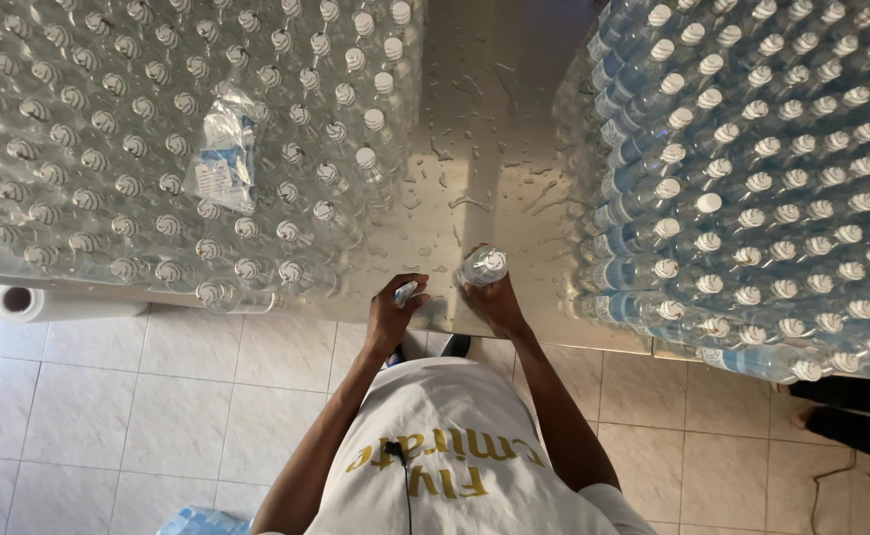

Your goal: The person applies labels to clear plastic water bottles. They pick up a bottle, wrap a label around it, and place it on a table alongside other bottles. A second person is visible nearby, also handling bottles.

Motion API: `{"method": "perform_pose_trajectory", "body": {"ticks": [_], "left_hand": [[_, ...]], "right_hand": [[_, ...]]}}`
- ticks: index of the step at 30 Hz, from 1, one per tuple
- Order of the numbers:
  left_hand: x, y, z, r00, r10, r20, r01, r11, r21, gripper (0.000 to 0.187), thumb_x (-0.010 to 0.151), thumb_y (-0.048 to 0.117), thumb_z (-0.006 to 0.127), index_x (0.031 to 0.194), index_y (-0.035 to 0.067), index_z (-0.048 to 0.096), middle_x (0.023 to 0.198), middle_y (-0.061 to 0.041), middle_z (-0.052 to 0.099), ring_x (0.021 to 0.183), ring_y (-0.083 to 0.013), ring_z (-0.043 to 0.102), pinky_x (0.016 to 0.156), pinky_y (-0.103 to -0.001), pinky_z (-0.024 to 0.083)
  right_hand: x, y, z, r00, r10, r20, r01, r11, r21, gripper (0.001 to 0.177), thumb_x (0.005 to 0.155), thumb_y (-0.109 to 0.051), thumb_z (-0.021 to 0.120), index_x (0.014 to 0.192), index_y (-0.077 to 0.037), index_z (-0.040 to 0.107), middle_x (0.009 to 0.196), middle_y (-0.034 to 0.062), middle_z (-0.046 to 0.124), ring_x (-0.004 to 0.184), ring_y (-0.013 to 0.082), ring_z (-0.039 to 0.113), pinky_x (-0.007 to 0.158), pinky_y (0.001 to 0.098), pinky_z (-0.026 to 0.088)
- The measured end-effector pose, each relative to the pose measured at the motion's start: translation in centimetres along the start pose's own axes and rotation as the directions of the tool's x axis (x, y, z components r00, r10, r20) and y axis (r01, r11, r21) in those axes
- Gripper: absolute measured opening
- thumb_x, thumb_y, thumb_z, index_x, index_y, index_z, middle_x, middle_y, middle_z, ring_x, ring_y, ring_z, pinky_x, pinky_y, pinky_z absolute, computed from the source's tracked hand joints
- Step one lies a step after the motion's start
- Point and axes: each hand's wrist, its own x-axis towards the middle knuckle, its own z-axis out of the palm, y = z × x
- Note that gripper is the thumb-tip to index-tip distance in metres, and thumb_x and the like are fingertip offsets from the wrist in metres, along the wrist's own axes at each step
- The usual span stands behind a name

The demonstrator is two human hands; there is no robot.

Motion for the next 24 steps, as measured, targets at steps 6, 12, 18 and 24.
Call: {"method": "perform_pose_trajectory", "body": {"ticks": [6, 12, 18, 24], "left_hand": [[0.1, 0.4, 0.0, 0.998, 0.001, 0.057, -0.004, 0.999, 0.053, 0.033, 0.094, 0.014, 0.086, 0.126, 0.020, 0.081, 0.121, -0.008, 0.084, 0.124, -0.0319, 0.075, 0.114, -0.048, 0.052], [0.3, 0.7, 1.6, 0.988, -0.048, 0.149, 0.035, 0.996, 0.087, 0.039, 0.093, 0.000, 0.077, 0.126, 0.021, 0.083, 0.116, -0.010, 0.085, 0.115, -0.0328, 0.079, 0.105, -0.044, 0.058], [1.0, -0.5, 3.1, 0.965, -0.065, 0.254, 0.036, 0.992, 0.119, 0.042, 0.091, 0.001, 0.077, 0.126, 0.024, 0.083, 0.106, -0.006, 0.086, 0.090, -0.0220, 0.082, 0.098, -0.041, 0.058], [1.8, -1.8, 4.6, 0.936, -0.100, 0.339, 0.045, 0.985, 0.166, 0.039, 0.091, 0.006, 0.077, 0.126, 0.025, 0.083, 0.105, -0.006, 0.086, 0.088, -0.0210, 0.082, 0.100, -0.039, 0.057]], "right_hand": [[-0.4, -0.5, -1.0, 0.994, -0.057, -0.089, 0.042, 0.987, -0.154, 0.088, 0.082, -0.017, 0.098, 0.153, -0.007, 0.049, 0.137, 0.0112, 0.061, 0.128, 0.0213, 0.063, 0.106, 0.0432, 0.058], [-2.2, -1.7, -0.4, 0.954, -0.139, -0.267, 0.058, 0.955, -0.289, 0.085, 0.077, -0.018, 0.098, 0.149, -0.004, 0.055, 0.133, 0.0155, 0.066, 0.129, 0.0259, 0.066, 0.114, 0.0440, 0.053], [-7.4, -1.4, -4.1, 0.828, -0.242, -0.506, -0.059, 0.859, -0.509, 0.087, 0.074, -0.010, 0.096, 0.149, 0.000, 0.054, 0.138, 0.0248, 0.067, 0.135, 0.0411, 0.065, 0.118, 0.0520, 0.052], [-14.3, -2.0, -9.6, 0.676, -0.182, -0.714, -0.292, 0.824, -0.486, 0.089, 0.078, -0.025, 0.098, 0.144, 0.003, 0.046, 0.140, 0.0334, 0.061, 0.139, 0.0529, 0.058, 0.124, 0.0634, 0.043]]}}
